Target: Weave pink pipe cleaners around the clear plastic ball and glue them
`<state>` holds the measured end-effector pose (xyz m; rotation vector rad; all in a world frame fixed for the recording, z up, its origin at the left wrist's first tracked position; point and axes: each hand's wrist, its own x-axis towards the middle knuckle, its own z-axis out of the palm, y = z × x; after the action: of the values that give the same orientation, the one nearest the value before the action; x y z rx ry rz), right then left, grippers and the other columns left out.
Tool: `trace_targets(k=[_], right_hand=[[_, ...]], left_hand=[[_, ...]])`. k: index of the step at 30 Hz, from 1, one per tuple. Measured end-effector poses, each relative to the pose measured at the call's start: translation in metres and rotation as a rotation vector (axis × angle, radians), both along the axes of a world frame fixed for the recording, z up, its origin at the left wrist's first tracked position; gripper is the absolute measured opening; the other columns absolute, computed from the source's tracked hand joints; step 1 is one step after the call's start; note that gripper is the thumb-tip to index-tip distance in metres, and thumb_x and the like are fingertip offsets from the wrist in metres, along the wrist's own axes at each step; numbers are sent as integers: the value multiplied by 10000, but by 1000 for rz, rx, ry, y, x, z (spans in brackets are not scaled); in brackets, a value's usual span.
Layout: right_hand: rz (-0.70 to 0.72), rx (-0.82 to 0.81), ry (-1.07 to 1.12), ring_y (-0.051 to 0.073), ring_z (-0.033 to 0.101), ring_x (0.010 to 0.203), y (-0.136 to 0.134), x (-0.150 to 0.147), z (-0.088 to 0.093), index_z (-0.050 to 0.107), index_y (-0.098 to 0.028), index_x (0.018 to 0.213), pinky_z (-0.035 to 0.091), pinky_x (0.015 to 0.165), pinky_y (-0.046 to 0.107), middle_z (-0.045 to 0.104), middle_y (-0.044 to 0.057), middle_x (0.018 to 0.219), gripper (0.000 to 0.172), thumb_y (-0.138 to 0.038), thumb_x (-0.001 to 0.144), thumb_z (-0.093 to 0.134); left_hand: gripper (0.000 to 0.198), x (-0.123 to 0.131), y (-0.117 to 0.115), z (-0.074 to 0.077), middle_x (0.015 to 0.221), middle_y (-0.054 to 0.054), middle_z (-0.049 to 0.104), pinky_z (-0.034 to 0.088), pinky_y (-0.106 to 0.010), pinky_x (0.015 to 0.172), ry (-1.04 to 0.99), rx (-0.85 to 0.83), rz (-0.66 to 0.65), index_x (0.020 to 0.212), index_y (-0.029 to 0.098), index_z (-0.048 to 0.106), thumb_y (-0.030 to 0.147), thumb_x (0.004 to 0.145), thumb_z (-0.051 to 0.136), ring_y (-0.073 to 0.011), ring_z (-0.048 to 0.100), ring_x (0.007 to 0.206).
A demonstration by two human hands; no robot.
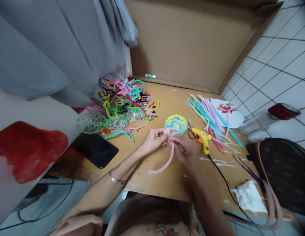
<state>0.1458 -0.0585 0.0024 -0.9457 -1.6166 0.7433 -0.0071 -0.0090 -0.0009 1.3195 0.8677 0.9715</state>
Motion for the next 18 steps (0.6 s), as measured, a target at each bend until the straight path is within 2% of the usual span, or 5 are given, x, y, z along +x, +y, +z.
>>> trace_targets(k=[3, 6, 8, 13, 18], right_hand=[[-137, 232, -208, 190, 650, 799, 3, 9, 3, 737, -271, 932, 530, 726, 335, 692, 38, 849, 189, -205, 881, 567], [-246, 296, -312, 175, 588, 739, 11, 19, 6, 739, -268, 862, 486, 658, 311, 607, 28, 818, 145, -220, 867, 602], [-230, 272, -324, 178, 582, 758, 16, 23, 8, 731, -257, 806, 473, 680, 315, 589, 20, 802, 121, -225, 858, 626], [-101, 133, -209, 182, 621, 797, 22, 23, 8, 721, -242, 759, 484, 744, 324, 656, 14, 794, 123, -268, 856, 651], [-94, 33, -139, 164, 589, 673, 22, 21, 4, 690, -219, 664, 467, 655, 296, 647, -1, 662, 179, -288, 829, 675]], left_hand=[[358, -4, -3, 7, 553, 12, 564, 329, -186, 475, 138, 47, -78, 703, 111, 630, 463, 762, 670, -70, 469, 479], [317, -6, -6, 11, 547, 26, 546, 321, -188, 485, 256, 117, -165, 799, 115, 674, 429, 797, 634, -75, 465, 490], [303, -6, -7, 12, 542, 24, 543, 333, -190, 496, 291, 141, -225, 773, 120, 660, 414, 814, 605, -80, 474, 493], [315, -5, -7, 12, 535, 23, 519, 314, -186, 483, 285, 112, -333, 650, 131, 577, 397, 819, 575, -74, 451, 482], [284, -6, -8, 12, 526, 24, 512, 289, -192, 476, 286, 147, -364, 655, 129, 582, 362, 817, 566, -76, 438, 476]])
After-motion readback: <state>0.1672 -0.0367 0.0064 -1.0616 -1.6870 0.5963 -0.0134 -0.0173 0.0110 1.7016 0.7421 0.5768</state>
